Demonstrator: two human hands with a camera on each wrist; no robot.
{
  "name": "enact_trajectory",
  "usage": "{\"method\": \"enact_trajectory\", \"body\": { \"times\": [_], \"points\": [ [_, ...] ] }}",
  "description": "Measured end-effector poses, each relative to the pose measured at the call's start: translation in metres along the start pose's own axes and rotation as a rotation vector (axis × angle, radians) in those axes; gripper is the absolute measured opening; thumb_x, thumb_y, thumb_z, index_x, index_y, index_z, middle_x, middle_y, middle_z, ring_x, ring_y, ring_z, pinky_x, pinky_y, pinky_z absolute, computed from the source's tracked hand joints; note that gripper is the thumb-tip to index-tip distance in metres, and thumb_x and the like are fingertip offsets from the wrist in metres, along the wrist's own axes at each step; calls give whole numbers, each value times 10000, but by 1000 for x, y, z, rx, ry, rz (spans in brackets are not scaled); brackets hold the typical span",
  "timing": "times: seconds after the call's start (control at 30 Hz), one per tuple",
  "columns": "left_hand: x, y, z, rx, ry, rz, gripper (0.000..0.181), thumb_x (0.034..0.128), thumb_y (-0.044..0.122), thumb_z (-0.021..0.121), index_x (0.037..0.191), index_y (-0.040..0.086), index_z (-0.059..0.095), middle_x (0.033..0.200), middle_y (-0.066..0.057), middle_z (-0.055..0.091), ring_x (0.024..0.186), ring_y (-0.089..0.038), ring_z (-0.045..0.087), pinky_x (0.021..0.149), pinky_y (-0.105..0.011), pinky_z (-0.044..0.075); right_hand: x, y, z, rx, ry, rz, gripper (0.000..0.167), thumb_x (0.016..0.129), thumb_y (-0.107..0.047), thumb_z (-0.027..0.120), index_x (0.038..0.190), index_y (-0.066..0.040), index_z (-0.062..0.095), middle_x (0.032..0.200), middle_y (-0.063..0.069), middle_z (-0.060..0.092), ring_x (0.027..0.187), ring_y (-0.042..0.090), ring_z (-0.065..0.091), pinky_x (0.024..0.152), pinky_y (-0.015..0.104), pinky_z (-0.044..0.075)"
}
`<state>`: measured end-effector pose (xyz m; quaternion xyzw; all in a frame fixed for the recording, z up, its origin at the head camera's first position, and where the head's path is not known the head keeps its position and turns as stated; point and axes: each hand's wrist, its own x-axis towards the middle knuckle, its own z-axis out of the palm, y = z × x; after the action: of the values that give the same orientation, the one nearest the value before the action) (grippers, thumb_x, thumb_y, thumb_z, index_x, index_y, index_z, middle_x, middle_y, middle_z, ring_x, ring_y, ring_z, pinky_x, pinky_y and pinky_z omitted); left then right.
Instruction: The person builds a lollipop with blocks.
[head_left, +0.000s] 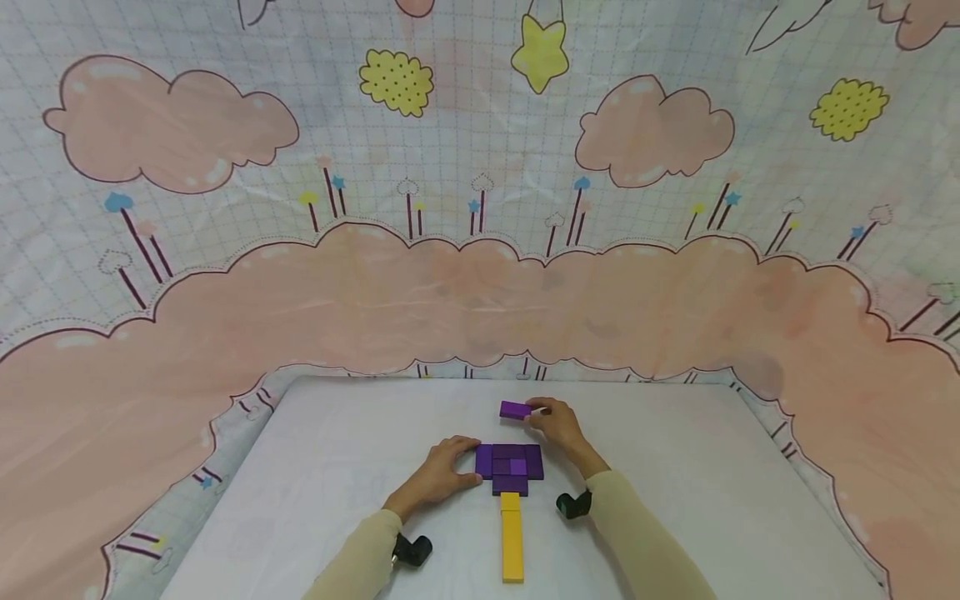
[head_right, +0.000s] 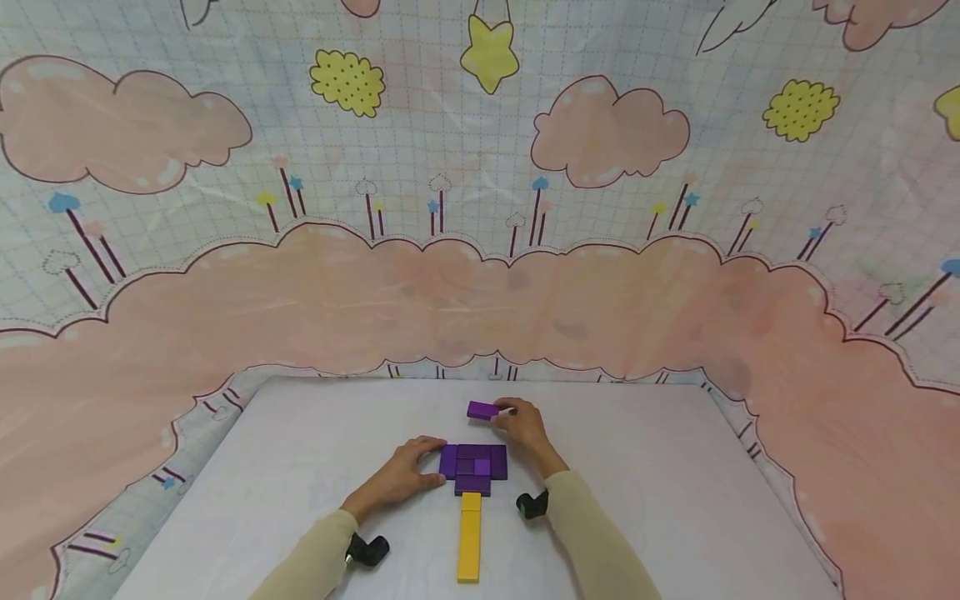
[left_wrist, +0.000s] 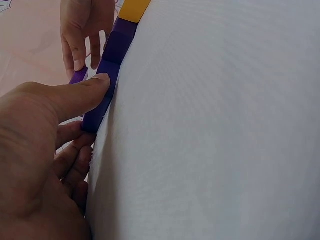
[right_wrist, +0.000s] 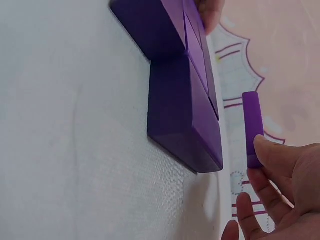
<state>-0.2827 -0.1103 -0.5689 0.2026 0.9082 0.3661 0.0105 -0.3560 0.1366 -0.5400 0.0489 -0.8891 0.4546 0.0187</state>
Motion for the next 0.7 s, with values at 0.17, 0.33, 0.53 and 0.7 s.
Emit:
{"method": "enact_trajectory", "body": {
  "times": [0.17, 0.33, 0.53, 0.7],
  "points": [
    [1, 0, 0, -2, -4, 2, 584, 860, 283, 754, 1373, 94, 547, 1397, -104, 549, 1340, -352, 455, 1117, -587, 339, -5, -3, 0, 9, -8, 9, 327, 877, -136, 718, 1202, -115, 691, 1236, 109, 666, 1190, 336, 569, 991, 502, 497],
    [1, 1, -1, 1, -9, -7, 588, 864, 283, 750, 1381, 95, 541, 1410, -113, 540, 1347, -349, 450, 1130, -582, 326, -8, -4, -1, 7, -3, -23, 323, 877, -142, 722, 1198, -126, 692, 1230, 97, 669, 1196, 329, 572, 983, 502, 502],
    [1, 1, -1, 6, -10, -17, 592, 862, 280, 753, 1384, 99, 539, 1417, -113, 537, 1353, -350, 445, 1138, -579, 318, -12, -6, -3, 1, 0, -47, 323, 868, -147, 733, 1188, -136, 698, 1230, 116, 666, 1182, 341, 578, 947, 504, 513],
    [1, 0, -1, 1, -11, -15, 590, 861, 283, 754, 1383, 107, 541, 1416, -110, 538, 1363, -350, 439, 1149, -577, 299, -17, -7, -4, 8, -7, -52, 315, 874, -154, 732, 1187, -149, 698, 1239, 107, 667, 1172, 328, 579, 950, 507, 509]
  ]
}}
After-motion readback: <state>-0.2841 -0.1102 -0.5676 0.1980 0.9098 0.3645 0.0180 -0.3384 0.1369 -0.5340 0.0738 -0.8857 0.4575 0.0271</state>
